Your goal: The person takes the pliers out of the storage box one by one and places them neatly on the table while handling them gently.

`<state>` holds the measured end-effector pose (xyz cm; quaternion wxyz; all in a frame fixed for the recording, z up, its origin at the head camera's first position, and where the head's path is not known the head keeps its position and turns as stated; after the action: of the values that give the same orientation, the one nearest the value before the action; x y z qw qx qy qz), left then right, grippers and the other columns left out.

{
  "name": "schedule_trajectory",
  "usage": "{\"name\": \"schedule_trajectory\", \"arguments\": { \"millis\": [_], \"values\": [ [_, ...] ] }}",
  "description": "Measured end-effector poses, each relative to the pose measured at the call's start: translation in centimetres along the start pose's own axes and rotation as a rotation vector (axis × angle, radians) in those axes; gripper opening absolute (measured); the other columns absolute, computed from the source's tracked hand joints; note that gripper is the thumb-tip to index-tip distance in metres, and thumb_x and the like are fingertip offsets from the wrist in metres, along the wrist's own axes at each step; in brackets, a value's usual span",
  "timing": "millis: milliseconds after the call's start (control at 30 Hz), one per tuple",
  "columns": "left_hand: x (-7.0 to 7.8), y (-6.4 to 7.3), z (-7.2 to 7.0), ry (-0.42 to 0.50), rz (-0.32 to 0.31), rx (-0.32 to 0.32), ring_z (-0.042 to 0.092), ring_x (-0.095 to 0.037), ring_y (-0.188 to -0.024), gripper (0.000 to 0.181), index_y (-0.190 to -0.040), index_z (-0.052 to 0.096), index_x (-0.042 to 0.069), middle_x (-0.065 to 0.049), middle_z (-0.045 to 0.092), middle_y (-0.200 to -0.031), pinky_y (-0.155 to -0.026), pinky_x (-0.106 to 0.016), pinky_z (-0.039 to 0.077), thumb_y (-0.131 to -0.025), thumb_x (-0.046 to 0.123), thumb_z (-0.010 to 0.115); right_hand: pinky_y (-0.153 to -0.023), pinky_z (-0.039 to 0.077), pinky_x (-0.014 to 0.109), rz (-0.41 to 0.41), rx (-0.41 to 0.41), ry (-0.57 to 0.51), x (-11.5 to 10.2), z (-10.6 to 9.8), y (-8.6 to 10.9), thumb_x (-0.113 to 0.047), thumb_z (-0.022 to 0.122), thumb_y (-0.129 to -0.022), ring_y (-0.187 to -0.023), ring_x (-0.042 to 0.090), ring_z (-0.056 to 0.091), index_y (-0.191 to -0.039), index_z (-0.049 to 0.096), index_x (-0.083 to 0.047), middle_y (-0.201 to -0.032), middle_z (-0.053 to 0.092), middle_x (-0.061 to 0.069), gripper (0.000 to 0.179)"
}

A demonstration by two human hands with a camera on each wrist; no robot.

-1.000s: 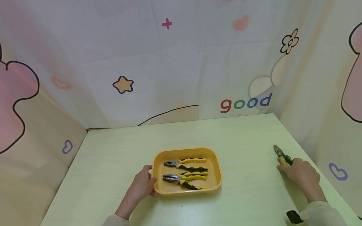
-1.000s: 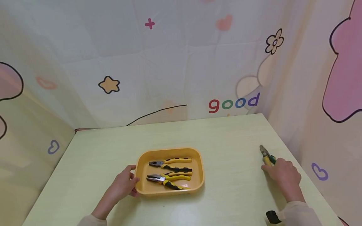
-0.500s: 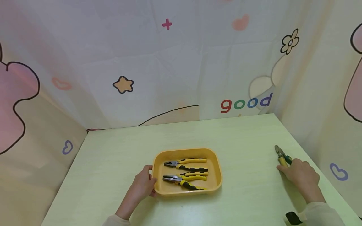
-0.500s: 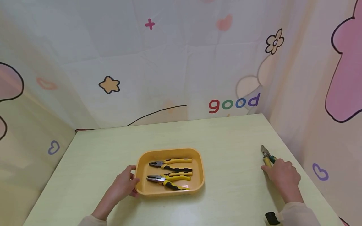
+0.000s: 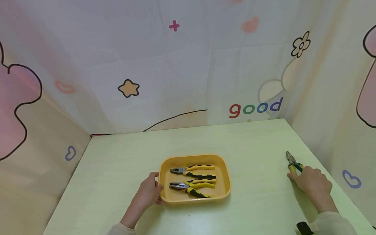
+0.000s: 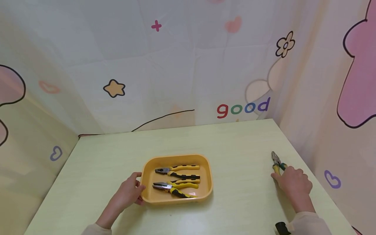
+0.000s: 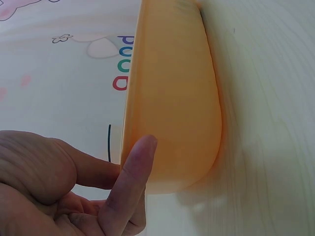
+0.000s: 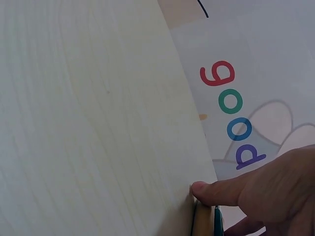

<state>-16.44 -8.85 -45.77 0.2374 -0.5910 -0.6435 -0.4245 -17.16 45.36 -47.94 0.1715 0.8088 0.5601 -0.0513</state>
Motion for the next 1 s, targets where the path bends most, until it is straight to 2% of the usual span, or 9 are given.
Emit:
{"name": "schedule_trajectory", "arguments": {
  "millis": [500,767,1000],
  "values": [
    [0.1,0.1,0.1,0.002,0.004,-0.009,0.066,-0.019,-0.052,0.054,-0.148,0.034,-0.013,-0.018,0.059,-0.094,-0.051,-0.037,0.063,-0.100,-0.006,0.057,-0.055,0.050,0.051,-0.057,-0.016,0.000,-0.3,-0.7,0.9,-0.048,0.061,-0.098,-0.074,0.039,0.057,-0.104,0.054,0.016,-0.088,0.058,0.032,0.064],
    [0.2,0.0,-0.2,0.003,0.029,-0.007,0.066,-0.020,-0.051,0.052,-0.145,0.036,-0.014,-0.018,0.060,-0.093,-0.050,-0.036,0.062,-0.099,-0.007,0.057,-0.056,0.050,0.053,-0.098,-0.014,0.006,-1.1,-1.9,1.4,-0.052,0.058,-0.099,-0.082,0.045,0.061,-0.114,0.052,0.018,-0.102,0.059,0.039,0.072],
    [0.2,0.0,-0.2,-0.014,0.024,-0.018,0.065,-0.018,-0.051,0.051,-0.146,0.036,-0.013,-0.018,0.059,-0.094,-0.051,-0.037,0.062,-0.100,-0.006,0.057,-0.056,0.051,0.052,-0.133,0.003,0.008,-2.1,-2.9,2.3,-0.053,0.055,-0.101,-0.090,0.051,0.062,-0.123,0.049,0.017,-0.112,0.057,0.041,0.074]
  ]
}}
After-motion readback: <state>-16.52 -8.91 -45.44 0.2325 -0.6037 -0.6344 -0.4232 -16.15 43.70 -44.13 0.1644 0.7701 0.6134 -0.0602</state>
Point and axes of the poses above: each hand's wrist, its own y-axis away from the middle knuckle, its own z-axis out of the palm, x = y × z, the point moved 4 cm from there along -y, towards the middle knuckle
